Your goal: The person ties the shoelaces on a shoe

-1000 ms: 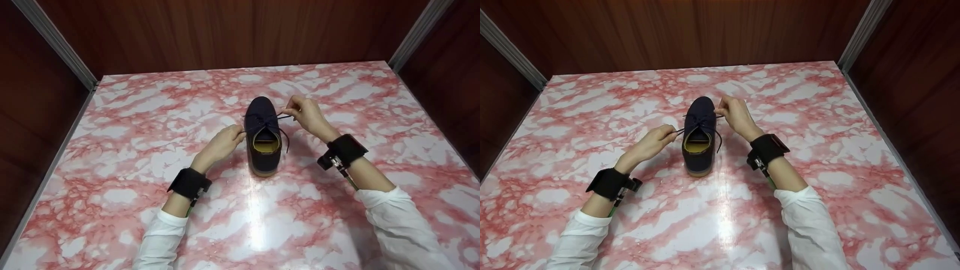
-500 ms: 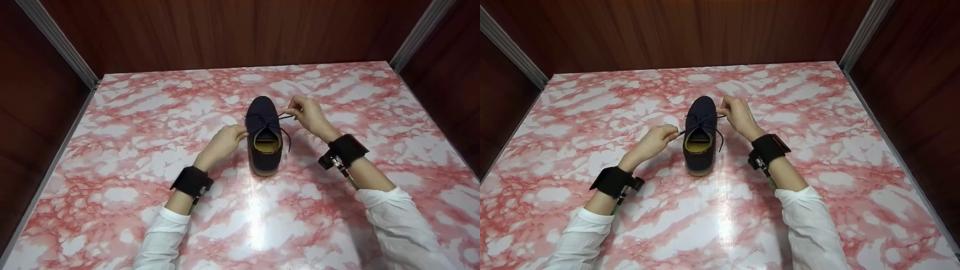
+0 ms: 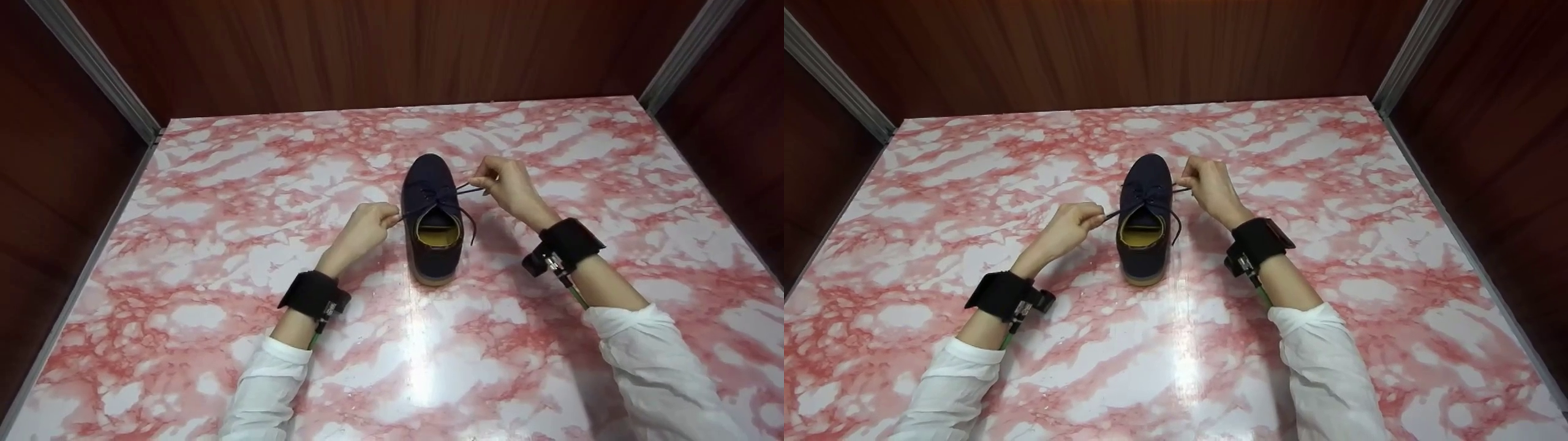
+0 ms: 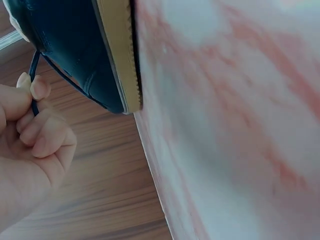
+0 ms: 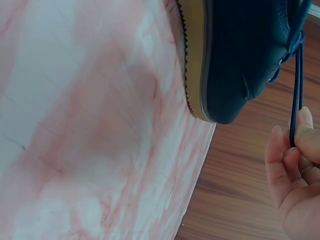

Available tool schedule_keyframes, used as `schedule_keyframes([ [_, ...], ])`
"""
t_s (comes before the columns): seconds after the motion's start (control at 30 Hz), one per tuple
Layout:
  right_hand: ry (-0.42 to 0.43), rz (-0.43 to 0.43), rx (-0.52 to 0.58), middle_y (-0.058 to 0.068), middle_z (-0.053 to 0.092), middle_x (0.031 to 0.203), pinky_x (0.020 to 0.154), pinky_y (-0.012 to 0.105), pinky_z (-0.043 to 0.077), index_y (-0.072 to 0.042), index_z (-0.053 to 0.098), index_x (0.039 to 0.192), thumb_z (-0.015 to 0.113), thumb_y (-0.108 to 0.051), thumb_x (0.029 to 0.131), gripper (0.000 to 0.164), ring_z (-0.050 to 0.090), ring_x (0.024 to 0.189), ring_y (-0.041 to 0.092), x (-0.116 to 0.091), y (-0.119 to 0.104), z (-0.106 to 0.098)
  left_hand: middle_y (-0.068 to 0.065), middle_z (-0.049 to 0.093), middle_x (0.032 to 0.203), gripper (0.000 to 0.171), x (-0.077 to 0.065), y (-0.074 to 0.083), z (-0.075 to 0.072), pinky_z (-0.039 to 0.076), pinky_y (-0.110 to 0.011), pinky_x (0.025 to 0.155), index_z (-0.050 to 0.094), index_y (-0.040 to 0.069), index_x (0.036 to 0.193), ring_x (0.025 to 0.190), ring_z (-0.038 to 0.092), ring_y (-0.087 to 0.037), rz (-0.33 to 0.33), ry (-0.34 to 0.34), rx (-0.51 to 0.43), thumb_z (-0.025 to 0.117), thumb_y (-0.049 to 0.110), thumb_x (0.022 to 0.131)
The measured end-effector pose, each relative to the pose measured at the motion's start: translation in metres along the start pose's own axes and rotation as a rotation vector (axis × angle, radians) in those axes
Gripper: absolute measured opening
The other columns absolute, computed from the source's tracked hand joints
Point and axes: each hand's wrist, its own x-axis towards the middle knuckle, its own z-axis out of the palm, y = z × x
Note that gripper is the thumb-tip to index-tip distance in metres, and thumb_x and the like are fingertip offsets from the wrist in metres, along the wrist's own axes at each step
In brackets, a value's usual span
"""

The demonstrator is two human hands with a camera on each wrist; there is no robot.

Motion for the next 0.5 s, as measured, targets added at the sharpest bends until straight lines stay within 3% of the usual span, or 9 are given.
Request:
schedule_keyframes([
  [0.13,-0.002,0.007,0.013,-0.002,0.048,0.061,0.042,0.02,0.035,-0.007,0.05,0.06,0.054,-0.02,0.062,0.014,0.046,0.047,0.013,-0.0025,0.0005,0.0011,0.003,0.034,0.048,0.021,-0.0019,-0.0015,0.0024,0.027,-0.019,0.046,0.042,0.01,0.053,0.048,0.033,-0.007,-0.045,0.015,-0.011,0.045,0.014,0.073],
  [0.27,-0.02,0.07,0.001,-0.005,0.048,0.061,0.043,0.02,0.036,-0.01,0.049,0.059,0.055,-0.021,0.062,0.013,0.046,0.047,0.011,-0.0062,0.0053,0.0027,0.002,0.036,0.047,0.019,-0.0026,-0.0026,0.0049,0.028,-0.02,0.047,0.046,0.009,0.055,0.048,0.035,-0.008,-0.063,0.024,-0.026,0.045,0.014,0.073],
  [0.5,-0.015,0.092,-0.019,-0.005,0.048,0.058,0.044,0.021,0.035,-0.011,0.048,0.058,0.054,-0.024,0.062,0.015,0.046,0.047,0.01,-0.0075,0.0074,0.0021,0.002,0.031,0.045,0.023,-0.0022,-0.0034,0.0064,0.026,-0.019,0.045,0.038,0.008,0.049,0.045,0.032,-0.009,-0.054,0.042,-0.024,0.045,0.009,0.071],
])
